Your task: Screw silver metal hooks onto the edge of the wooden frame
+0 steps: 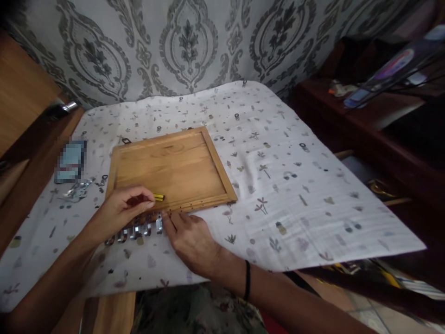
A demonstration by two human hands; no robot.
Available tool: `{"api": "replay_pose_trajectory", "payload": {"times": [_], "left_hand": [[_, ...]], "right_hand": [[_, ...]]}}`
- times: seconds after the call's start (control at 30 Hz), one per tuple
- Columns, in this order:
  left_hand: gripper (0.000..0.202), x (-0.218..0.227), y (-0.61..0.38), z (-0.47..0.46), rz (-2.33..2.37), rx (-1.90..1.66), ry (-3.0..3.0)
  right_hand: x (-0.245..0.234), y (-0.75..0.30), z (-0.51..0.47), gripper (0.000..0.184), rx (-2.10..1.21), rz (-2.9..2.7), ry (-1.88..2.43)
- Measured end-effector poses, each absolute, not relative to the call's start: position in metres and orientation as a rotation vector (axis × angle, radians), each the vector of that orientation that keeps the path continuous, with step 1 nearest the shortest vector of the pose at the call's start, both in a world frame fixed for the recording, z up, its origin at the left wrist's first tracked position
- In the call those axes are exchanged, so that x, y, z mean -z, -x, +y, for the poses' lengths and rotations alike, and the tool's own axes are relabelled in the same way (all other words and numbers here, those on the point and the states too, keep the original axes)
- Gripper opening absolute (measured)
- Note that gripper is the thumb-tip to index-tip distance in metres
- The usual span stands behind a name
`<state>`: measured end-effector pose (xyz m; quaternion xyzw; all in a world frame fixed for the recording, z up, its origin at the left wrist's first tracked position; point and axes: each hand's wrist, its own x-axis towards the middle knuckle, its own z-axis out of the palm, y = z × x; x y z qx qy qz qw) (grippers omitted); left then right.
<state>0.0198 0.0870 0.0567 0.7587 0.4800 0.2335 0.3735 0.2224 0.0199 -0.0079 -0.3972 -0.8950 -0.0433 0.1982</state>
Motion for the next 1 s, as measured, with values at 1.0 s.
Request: {"api": "replay_pose_trajectory", "payload": {"times": [1.0], "left_hand": [[0.009, -0.037, -0.018, 0.086, 1.125, -0.484, -2.108]], "right_hand": [[0.007, -0.223, 0.02, 0.033, 0.083, -2.499, 1.125]]}}
